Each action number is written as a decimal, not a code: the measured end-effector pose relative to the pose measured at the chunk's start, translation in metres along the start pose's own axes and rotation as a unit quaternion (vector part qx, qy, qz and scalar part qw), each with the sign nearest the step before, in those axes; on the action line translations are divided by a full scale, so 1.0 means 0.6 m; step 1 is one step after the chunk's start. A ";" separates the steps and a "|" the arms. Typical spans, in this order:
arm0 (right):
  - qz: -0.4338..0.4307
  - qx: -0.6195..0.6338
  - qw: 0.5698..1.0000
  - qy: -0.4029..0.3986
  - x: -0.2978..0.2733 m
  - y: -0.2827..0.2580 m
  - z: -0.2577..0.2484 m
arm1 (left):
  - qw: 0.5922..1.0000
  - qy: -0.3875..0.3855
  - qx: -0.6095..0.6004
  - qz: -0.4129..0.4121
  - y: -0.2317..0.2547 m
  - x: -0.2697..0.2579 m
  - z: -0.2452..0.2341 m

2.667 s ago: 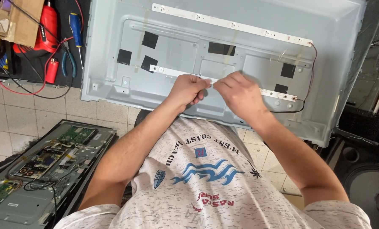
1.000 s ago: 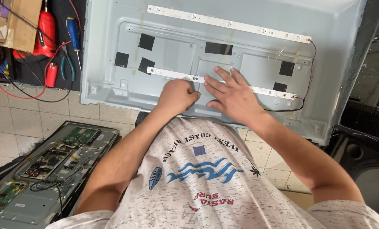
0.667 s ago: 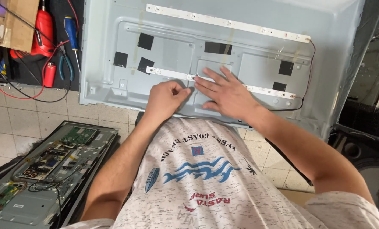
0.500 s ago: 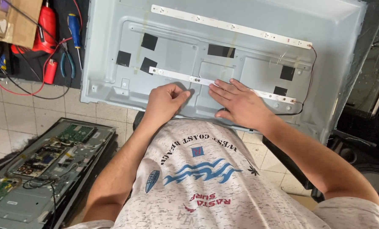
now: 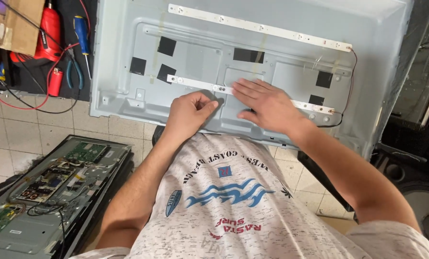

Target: The person secures a white LED strip to the back of a television panel using clear packing tape. They then move to the front of the TV and connect a wire to the internal circuitry.

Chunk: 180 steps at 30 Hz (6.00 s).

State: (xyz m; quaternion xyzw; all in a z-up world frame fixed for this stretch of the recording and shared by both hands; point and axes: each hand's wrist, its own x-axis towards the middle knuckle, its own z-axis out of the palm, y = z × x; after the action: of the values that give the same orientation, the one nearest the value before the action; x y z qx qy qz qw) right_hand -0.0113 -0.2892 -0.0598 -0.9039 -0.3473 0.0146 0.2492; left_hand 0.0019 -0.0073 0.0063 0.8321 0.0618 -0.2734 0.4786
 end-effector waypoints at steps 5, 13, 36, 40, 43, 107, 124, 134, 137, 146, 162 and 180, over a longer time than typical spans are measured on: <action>0.005 -0.043 0.999 -0.004 -0.006 0.022 0.006 | 1.000 0.020 -0.013 -0.015 -0.001 -0.014 -0.013; 0.109 -0.083 0.989 -0.058 0.065 0.010 0.035 | 0.999 0.027 -0.032 -0.021 0.008 -0.024 -0.013; 0.267 -0.105 0.950 -0.119 0.248 0.105 -0.017 | 0.996 0.009 -0.077 -0.035 0.017 -0.069 -0.068; 0.327 -0.063 0.936 -0.118 0.236 0.111 -0.033 | 0.997 -0.011 -0.070 -0.011 0.009 -0.067 -0.120; 0.334 -0.035 0.940 0.058 0.165 0.120 -0.042 | 0.999 -0.007 -0.029 0.043 -0.002 -0.061 -0.185; 0.357 0.011 0.933 0.036 -0.268 0.112 -0.170 | 0.922 0.129 0.288 0.222 0.045 -0.087 -0.018; 0.289 -0.022 0.952 0.095 -0.317 0.111 -0.097 | 0.933 0.152 0.243 0.218 0.022 -0.108 -0.023; 0.286 -0.019 0.950 0.123 -0.309 0.082 -0.117 | 0.923 0.178 0.243 0.239 0.002 -0.094 -0.042; 0.257 0.000 0.954 0.156 -0.299 0.071 -0.135 | 0.910 0.244 0.248 0.226 -0.019 -0.084 -0.091; 0.162 0.057 0.961 0.217 -0.115 -0.042 -0.125 | 0.778 0.526 0.295 0.176 -0.146 -0.098 -0.447; 0.156 0.171 0.964 0.134 0.451 -0.426 0.010 | 0.880 0.168 0.423 0.137 -0.315 0.026 -0.878; 0.051 0.261 0.944 0.197 0.817 -0.586 0.017 | 0.947 0.215 0.017 0.239 -0.247 -0.090 -0.973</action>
State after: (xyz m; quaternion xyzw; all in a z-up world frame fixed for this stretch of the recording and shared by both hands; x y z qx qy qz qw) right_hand 0.1399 0.2499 0.1650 -0.8087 -0.2285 -0.0605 0.5386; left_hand 0.1339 0.5653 0.1501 0.8694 -0.0414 0.0335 0.4912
